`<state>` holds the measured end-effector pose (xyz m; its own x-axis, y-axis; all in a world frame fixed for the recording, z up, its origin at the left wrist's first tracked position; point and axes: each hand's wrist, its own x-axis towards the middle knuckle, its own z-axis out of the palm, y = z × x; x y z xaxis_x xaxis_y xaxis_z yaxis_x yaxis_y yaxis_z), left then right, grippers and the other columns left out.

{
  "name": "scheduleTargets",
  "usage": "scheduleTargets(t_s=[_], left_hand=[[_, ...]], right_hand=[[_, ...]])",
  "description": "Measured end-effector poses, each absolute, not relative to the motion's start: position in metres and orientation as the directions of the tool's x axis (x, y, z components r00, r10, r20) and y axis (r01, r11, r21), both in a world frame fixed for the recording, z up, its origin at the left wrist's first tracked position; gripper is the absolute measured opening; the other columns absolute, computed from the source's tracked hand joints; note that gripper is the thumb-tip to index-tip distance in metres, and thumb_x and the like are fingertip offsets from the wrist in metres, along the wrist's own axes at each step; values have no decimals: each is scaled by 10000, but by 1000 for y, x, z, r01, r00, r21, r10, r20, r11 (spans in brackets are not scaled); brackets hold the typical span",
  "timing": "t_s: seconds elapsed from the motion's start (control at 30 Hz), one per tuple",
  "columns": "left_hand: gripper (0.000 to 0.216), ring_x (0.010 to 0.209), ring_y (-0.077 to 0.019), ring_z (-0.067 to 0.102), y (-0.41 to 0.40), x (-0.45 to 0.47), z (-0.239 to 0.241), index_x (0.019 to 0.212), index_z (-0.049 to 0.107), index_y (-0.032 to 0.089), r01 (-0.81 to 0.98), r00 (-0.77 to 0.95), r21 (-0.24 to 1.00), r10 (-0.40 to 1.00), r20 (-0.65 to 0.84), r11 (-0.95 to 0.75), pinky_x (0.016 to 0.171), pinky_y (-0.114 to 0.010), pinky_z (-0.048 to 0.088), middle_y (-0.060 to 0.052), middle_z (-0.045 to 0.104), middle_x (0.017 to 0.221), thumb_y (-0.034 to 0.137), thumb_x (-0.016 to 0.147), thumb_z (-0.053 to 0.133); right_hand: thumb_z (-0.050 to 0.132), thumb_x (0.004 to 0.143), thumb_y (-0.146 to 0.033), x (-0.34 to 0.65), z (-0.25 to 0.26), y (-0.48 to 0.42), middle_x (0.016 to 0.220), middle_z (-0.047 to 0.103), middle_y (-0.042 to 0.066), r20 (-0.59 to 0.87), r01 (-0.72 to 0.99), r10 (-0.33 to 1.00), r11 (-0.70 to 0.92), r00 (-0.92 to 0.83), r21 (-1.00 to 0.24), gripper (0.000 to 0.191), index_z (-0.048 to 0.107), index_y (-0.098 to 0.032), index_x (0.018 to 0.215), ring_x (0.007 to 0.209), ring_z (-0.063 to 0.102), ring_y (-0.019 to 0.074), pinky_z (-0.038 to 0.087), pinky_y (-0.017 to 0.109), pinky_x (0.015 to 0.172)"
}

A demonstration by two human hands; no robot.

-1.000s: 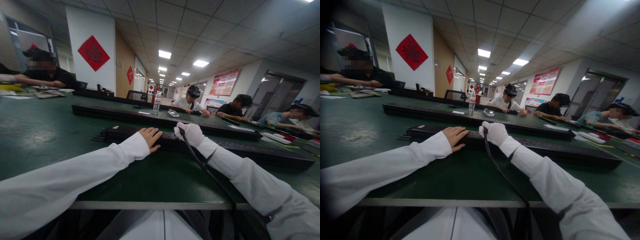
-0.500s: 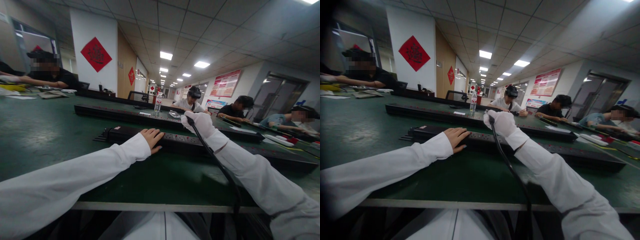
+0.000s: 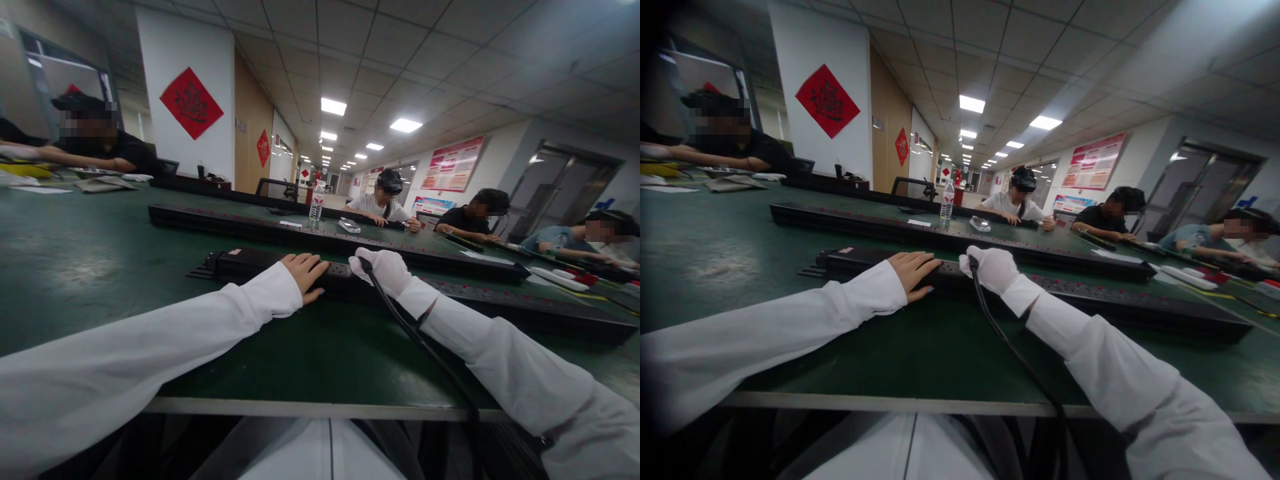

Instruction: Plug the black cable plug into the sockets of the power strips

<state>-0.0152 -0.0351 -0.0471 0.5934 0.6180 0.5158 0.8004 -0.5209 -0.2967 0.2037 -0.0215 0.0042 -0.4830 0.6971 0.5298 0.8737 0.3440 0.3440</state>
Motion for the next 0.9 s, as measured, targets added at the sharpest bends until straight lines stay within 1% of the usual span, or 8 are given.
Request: scheduleTargets(t_s=[0.13,0.33,0.47,0.67,0.9], left_hand=[[544,1121,-289,430,-35,-15,-46,1262,395,156,802,594,-305,626,506,-514,883,-411,357,-129,470,1242,413,787,456],[518,1115,-277,437,-40,-14,-44,1254,402,151,798,597,-310,608,523,-517,878,-396,363,-123,482,1229,382,793,452],[519,1119,-278,436,-39,-14,-45,1254,405,157,803,589,-303,611,528,-513,883,-398,361,-124,483,1228,388,792,457],[552,1127,-285,431,-31,-14,-47,1259,399,167,802,594,-306,633,497,-513,894,-409,354,-125,471,1241,417,775,486],[574,1132,-292,429,-30,-15,-49,1268,389,164,800,596,-306,631,496,-516,893,-416,356,-133,461,1257,424,767,491]], right_hand=[[215,844,-552,203,6,-24,587,577,10,513,863,700,339,-497,374,469,561,-237,812,527,498,120,219,224,505],[192,844,-580,205,4,-27,583,571,9,506,865,706,350,-495,359,490,550,-245,837,542,509,122,222,216,503],[197,828,-613,207,2,-27,571,572,6,500,862,709,333,-497,384,503,550,-257,873,519,496,128,200,222,490],[200,828,-615,207,-1,-27,581,588,9,535,869,690,321,-487,377,516,564,-252,863,526,505,126,198,226,497],[257,826,-581,208,-4,-27,572,592,8,570,879,673,304,-471,367,465,584,-252,871,521,513,125,189,229,496]])
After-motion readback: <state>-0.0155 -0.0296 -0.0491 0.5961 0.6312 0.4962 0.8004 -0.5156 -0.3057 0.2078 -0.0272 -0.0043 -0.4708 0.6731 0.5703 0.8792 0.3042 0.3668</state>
